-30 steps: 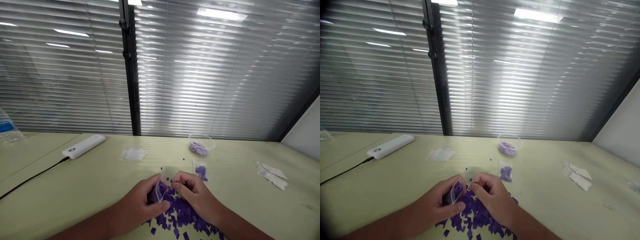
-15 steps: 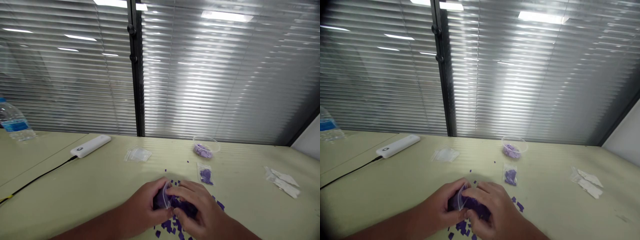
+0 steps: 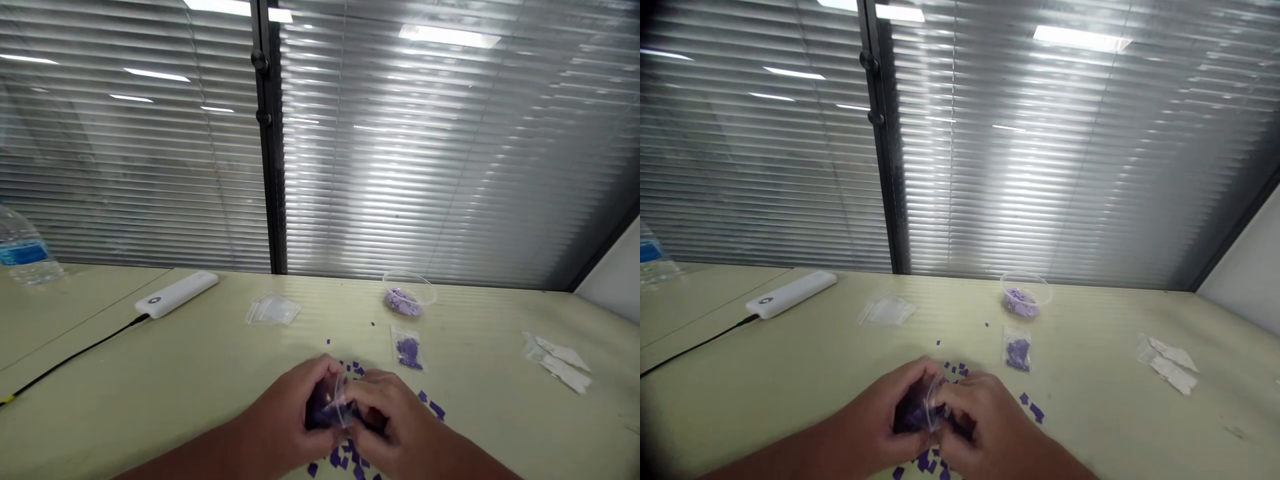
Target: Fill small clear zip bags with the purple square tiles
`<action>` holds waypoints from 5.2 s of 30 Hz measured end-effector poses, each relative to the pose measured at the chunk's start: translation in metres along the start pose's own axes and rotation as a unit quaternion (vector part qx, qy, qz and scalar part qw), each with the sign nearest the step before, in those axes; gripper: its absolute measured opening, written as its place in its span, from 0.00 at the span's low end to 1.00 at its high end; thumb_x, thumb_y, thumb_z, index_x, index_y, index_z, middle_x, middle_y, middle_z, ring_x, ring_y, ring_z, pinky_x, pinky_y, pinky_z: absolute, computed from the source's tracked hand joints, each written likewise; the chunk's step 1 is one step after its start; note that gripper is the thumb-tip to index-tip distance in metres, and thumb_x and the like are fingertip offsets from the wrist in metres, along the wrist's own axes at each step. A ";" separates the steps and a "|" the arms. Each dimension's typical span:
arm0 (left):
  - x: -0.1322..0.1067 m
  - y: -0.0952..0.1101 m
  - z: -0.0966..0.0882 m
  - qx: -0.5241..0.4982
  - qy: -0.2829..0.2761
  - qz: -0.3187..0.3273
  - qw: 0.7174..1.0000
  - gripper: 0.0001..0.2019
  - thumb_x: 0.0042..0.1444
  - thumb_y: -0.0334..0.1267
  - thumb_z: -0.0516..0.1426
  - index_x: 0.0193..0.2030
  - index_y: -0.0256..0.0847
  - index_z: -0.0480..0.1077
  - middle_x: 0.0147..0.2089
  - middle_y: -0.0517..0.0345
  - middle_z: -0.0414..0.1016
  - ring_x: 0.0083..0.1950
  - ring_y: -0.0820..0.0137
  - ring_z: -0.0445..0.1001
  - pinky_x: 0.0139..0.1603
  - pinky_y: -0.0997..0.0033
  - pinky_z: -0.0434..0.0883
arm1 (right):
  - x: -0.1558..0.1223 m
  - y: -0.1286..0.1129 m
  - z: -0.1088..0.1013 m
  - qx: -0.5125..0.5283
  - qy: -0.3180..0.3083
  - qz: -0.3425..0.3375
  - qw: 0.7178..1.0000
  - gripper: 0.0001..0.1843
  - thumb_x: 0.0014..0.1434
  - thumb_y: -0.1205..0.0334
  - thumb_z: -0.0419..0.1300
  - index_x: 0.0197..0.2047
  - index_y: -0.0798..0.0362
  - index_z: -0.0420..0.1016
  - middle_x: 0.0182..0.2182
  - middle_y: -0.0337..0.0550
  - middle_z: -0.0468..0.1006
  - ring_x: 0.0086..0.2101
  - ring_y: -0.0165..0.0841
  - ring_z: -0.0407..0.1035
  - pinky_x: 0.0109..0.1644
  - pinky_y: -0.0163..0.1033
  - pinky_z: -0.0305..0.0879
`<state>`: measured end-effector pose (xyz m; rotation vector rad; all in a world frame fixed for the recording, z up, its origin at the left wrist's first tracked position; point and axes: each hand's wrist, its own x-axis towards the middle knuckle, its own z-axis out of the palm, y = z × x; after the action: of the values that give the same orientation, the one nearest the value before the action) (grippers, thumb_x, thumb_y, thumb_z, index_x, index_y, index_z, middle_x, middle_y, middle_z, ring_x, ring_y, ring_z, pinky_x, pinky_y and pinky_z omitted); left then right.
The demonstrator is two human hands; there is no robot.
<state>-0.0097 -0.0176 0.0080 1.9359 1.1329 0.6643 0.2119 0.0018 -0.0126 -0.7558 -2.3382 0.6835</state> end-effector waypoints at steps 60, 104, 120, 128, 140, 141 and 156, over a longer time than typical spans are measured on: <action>-0.001 -0.013 -0.005 0.011 0.007 0.063 0.998 0.33 0.60 0.27 0.57 0.71 0.56 0.68 0.59 0.56 0.72 0.60 0.59 0.72 0.64 0.62 0.72 | 0.003 0.003 -0.003 0.059 -0.005 -0.030 0.998 0.33 0.55 0.68 0.63 0.64 0.44 0.76 0.38 0.42 0.81 0.37 0.37 0.72 0.46 0.41 0.70; -0.002 0.006 -0.009 0.033 0.010 0.008 0.999 0.27 0.56 0.28 0.53 0.63 0.46 0.67 0.55 0.53 0.71 0.57 0.59 0.70 0.60 0.64 0.71 | 0.005 0.009 -0.016 0.269 0.007 0.097 0.958 0.17 0.64 0.64 0.57 0.52 0.51 0.83 0.34 0.39 0.77 0.33 0.32 0.67 0.40 0.36 0.63; -0.004 0.012 -0.008 0.061 -0.019 0.059 0.996 0.23 0.63 0.28 0.57 0.63 0.49 0.71 0.57 0.55 0.75 0.57 0.60 0.74 0.59 0.66 0.72 | 0.011 -0.004 -0.012 0.183 -0.023 -0.016 0.983 0.22 0.57 0.74 0.59 0.48 0.48 0.86 0.38 0.39 0.85 0.40 0.36 0.77 0.49 0.38 0.70; -0.003 0.003 -0.007 0.042 0.005 0.038 0.998 0.23 0.63 0.32 0.57 0.65 0.48 0.70 0.60 0.54 0.75 0.62 0.56 0.72 0.66 0.61 0.68 | 0.008 0.004 -0.018 0.285 -0.004 0.086 0.955 0.12 0.64 0.65 0.57 0.37 0.54 0.83 0.33 0.40 0.80 0.36 0.34 0.71 0.44 0.36 0.67; -0.002 0.011 -0.008 0.059 0.002 -0.006 0.998 0.08 0.63 0.34 0.55 0.48 0.44 0.68 0.43 0.61 0.71 0.43 0.67 0.69 0.44 0.71 0.68 | 0.007 0.010 -0.012 0.291 0.003 0.123 0.949 0.14 0.66 0.59 0.59 0.29 0.54 0.71 0.26 0.35 0.64 0.29 0.28 0.57 0.34 0.33 0.55; -0.002 0.011 -0.008 0.060 0.001 -0.003 0.998 0.08 0.62 0.34 0.56 0.48 0.44 0.68 0.43 0.61 0.71 0.42 0.67 0.69 0.44 0.71 0.68 | 0.007 0.009 -0.011 0.282 -0.003 0.112 0.953 0.14 0.67 0.59 0.58 0.29 0.54 0.70 0.26 0.35 0.65 0.29 0.28 0.57 0.34 0.33 0.55; -0.002 0.004 -0.005 0.070 -0.010 0.001 0.998 0.08 0.59 0.30 0.57 0.44 0.44 0.70 0.41 0.64 0.71 0.42 0.67 0.70 0.42 0.71 0.64 | 0.007 0.011 -0.005 0.164 0.008 0.051 0.985 0.16 0.64 0.67 0.59 0.25 0.53 0.60 0.22 0.33 0.60 0.27 0.27 0.56 0.31 0.34 0.51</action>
<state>-0.0127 -0.0186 0.0140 2.0565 1.1924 0.5802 0.2138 0.0154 -0.0133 -0.7287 -2.1089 1.0707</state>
